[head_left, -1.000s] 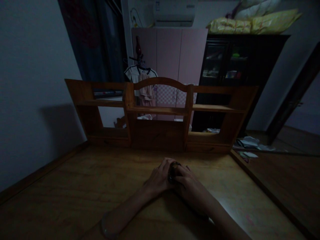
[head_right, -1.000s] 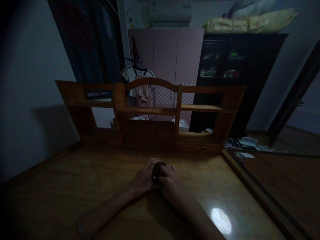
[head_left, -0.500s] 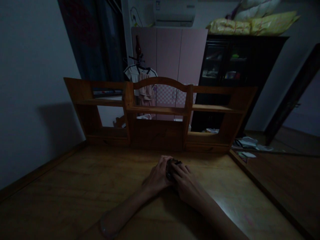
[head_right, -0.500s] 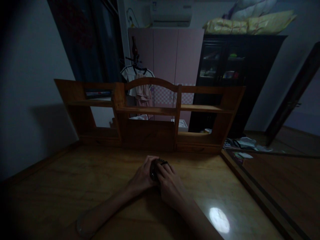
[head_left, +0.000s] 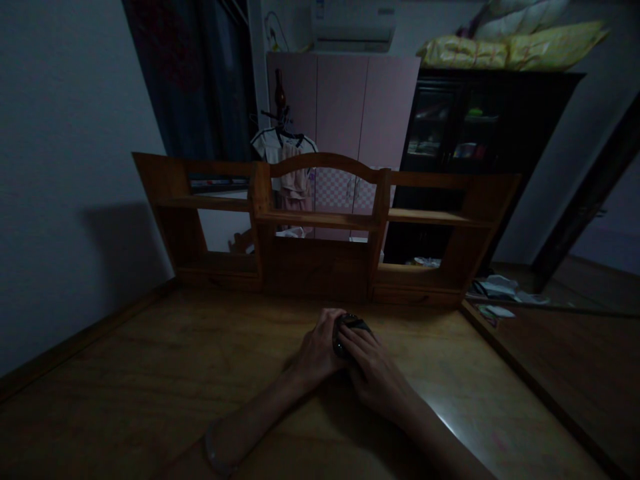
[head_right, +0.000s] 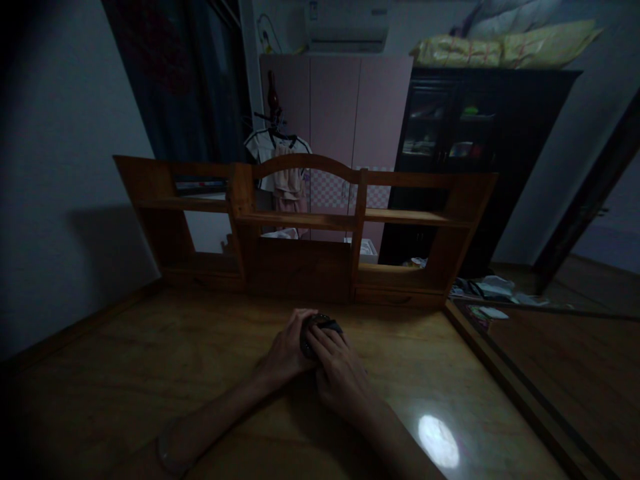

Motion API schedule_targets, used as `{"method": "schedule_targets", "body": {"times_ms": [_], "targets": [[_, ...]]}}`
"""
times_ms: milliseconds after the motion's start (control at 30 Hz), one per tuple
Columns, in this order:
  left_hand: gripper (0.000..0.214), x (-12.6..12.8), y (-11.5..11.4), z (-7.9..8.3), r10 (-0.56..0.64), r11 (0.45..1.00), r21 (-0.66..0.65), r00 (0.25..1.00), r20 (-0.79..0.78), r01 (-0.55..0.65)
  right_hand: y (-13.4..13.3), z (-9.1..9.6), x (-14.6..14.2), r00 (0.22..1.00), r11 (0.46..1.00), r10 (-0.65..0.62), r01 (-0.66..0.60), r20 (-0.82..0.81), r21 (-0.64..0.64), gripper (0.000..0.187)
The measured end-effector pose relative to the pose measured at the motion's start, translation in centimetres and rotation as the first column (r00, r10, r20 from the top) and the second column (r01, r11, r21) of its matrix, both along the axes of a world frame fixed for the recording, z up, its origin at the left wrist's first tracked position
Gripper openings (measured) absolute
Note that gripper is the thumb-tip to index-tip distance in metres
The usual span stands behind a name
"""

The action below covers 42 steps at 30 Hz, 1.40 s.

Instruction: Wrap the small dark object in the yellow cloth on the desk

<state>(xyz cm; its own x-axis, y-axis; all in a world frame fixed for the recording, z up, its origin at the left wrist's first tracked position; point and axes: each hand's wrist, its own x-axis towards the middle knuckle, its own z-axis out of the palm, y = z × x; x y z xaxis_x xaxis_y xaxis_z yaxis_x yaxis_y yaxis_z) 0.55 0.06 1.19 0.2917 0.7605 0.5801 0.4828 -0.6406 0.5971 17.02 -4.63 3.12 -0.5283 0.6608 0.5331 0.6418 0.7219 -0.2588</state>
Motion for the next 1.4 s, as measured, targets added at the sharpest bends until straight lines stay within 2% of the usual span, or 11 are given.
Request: {"method": "schedule_targets", "body": {"times_ms": [200, 500, 633, 800, 1000, 1233, 1400], "targets": [[0.070, -0.1, 0.0, -0.1, 0.011, 0.997, 0.070, 1.000, -0.006, -0.010, -0.6, 0.0, -0.4, 0.995, 0.994, -0.095, 0.096, -0.026, 0.047, 0.063], [0.061, -0.7, 0.4, -0.3, 0.023, 0.985, 0.175, 0.994, -0.107, -0.004, -1.3, 0.3, -1.5, 0.989, 0.989, -0.147, 0.147, -0.018, 0.022, 0.064], [0.059, -1.0, 0.5, 0.0, 0.005, 0.983, 0.182, 0.988, -0.152, 0.023, -1.5, -0.2, -1.4, 0.994, 0.995, -0.095, 0.094, -0.045, -0.024, 0.066], [0.056, -1.2, 0.5, 0.4, -0.037, 0.978, 0.198, 0.990, -0.134, 0.063, -1.6, -1.0, -0.7, 1.000, 0.998, 0.012, -0.013, -0.010, -0.069, 0.072], [0.069, -1.5, 0.5, 0.4, -0.039, 0.985, 0.159, 0.986, -0.164, 0.066, -1.2, -0.8, -0.1, 0.984, 0.971, 0.028, -0.069, -0.176, -0.231, 0.079], [0.077, -1.4, 0.6, -0.2, 0.020, 0.987, 0.159, 0.971, -0.237, 0.019, 0.2, -0.8, 0.4, 0.930, 0.920, -0.040, -0.109, -0.366, -0.377, 0.046], [0.075, -1.2, 0.5, -0.4, -0.016, 0.987, 0.146, 0.959, -0.284, 0.060, 0.4, -0.7, 0.6, 0.944, 0.942, -0.066, -0.048, -0.323, -0.332, 0.035]]}}
